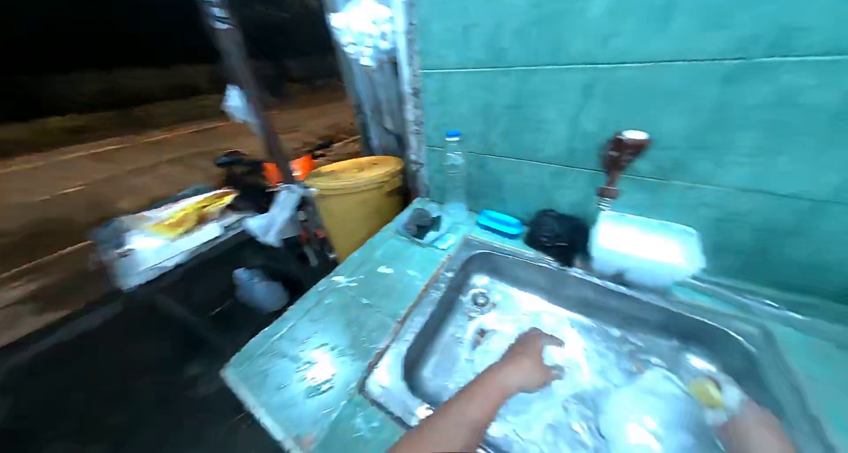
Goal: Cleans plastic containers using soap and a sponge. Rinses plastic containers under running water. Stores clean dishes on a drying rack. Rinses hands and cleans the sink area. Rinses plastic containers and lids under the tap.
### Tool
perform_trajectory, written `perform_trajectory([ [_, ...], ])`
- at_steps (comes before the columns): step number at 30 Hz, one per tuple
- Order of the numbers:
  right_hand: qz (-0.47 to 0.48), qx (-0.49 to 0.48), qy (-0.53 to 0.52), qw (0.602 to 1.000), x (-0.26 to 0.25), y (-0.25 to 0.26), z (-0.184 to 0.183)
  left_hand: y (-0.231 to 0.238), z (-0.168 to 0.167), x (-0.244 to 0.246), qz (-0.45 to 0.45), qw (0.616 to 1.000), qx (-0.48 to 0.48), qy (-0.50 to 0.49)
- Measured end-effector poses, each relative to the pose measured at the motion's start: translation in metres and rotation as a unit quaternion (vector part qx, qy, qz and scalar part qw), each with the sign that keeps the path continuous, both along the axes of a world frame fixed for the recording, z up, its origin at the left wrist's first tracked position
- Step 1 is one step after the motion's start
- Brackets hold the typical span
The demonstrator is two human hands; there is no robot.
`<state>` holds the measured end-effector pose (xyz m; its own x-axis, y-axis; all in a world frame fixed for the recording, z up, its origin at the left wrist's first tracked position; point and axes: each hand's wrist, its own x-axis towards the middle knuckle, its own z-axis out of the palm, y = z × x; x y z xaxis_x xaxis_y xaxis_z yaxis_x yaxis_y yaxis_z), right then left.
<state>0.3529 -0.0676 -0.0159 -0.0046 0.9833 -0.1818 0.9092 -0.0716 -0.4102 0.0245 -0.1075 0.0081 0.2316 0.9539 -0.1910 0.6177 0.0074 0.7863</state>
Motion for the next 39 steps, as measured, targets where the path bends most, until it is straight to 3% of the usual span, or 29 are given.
perform_trajectory([
  [5,-0.062,0.103,0.088,0.989,-0.009,-0.01,0.054,0.009,0.007,0.025,-0.026,0.996,-0.023,-0.083],
  [7,-0.088,0.147,0.147,0.974,-0.016,-0.023,0.062,0.007,0.005,0.038,-0.034,0.979,-0.078,-0.186],
  [10,-0.111,0.202,0.212,0.95,-0.031,-0.038,0.082,0.016,0.014,0.06,-0.083,0.912,-0.203,-0.347],
  [12,-0.136,0.237,0.233,0.934,-0.041,-0.044,0.078,0.011,0.009,0.079,-0.177,0.823,-0.282,-0.461],
  [14,-0.172,0.243,0.23,0.926,-0.053,-0.049,0.065,-0.003,0.004,0.105,-0.203,0.725,-0.33,-0.569],
  [17,-0.187,0.206,0.202,0.939,-0.073,-0.071,0.054,-0.03,0.016,0.151,-0.089,0.699,-0.321,-0.632],
  [20,-0.136,0.147,0.223,0.954,-0.072,-0.102,0.05,-0.036,0.025,0.178,0.039,0.728,-0.264,-0.631],
  [23,-0.069,0.162,0.259,0.95,-0.036,-0.11,0.043,-0.039,0.037,0.207,0.056,0.759,-0.212,-0.614],
  [27,-0.017,0.173,0.208,0.963,0.044,-0.08,0.051,-0.057,0.034,0.274,0.043,0.75,-0.209,-0.626],
  [31,0.064,0.144,0.234,0.959,0.083,-0.108,0.053,-0.052,0.037,0.323,0.167,0.726,-0.121,-0.657],
  [35,0.11,0.164,0.26,0.945,0.12,-0.111,0.058,-0.082,0.047,0.356,0.182,0.728,-0.102,-0.654],
  [39,0.11,0.154,0.193,0.963,0.142,-0.107,0.077,-0.103,0.056,0.381,0.139,0.717,-0.096,-0.676],
])
